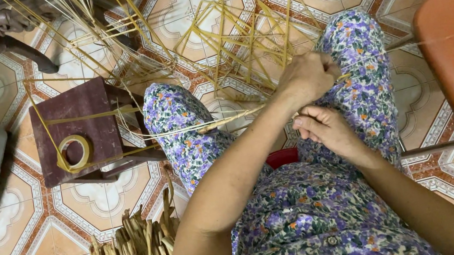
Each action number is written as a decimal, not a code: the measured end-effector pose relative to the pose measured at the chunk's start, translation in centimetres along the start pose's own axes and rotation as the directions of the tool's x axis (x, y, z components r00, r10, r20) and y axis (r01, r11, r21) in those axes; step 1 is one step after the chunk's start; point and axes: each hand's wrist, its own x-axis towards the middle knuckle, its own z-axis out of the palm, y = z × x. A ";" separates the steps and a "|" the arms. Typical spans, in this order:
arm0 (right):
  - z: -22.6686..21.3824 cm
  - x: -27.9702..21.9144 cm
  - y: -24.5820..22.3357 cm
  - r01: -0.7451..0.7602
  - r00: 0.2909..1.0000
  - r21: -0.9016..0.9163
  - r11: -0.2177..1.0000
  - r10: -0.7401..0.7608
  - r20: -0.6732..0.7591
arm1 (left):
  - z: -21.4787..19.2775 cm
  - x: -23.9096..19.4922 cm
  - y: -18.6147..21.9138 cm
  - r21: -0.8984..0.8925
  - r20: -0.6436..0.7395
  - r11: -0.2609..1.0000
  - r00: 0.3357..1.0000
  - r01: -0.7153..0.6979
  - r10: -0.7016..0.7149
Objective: The person is weaving a wooden or bamboo structure by manually threading and tying thin splints together.
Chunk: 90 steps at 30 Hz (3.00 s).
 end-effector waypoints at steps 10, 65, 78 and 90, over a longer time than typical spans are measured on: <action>-2.9 -1.0 0.1 -0.122 0.989 0.542 0.831 0.058 0.134 | -4.1 -2.1 -9.3 -0.813 -0.178 0.577 0.977 -0.078 -0.119; -4.3 2.2 -9.1 -0.153 0.982 0.733 0.662 0.184 0.038 | -7.6 -8.5 -3.5 -0.430 0.040 0.897 0.995 0.101 -0.093; -16.7 -3.1 -7.8 0.076 0.782 -0.053 0.996 -0.093 -0.616 | -3.5 -5.3 -5.8 -0.341 0.052 0.922 0.983 0.184 -0.177; -45.7 -7.5 4.8 -0.603 0.115 -0.245 0.759 -0.221 -0.968 | -2.8 -3.4 -7.5 -0.322 -0.007 0.935 0.987 0.151 -0.162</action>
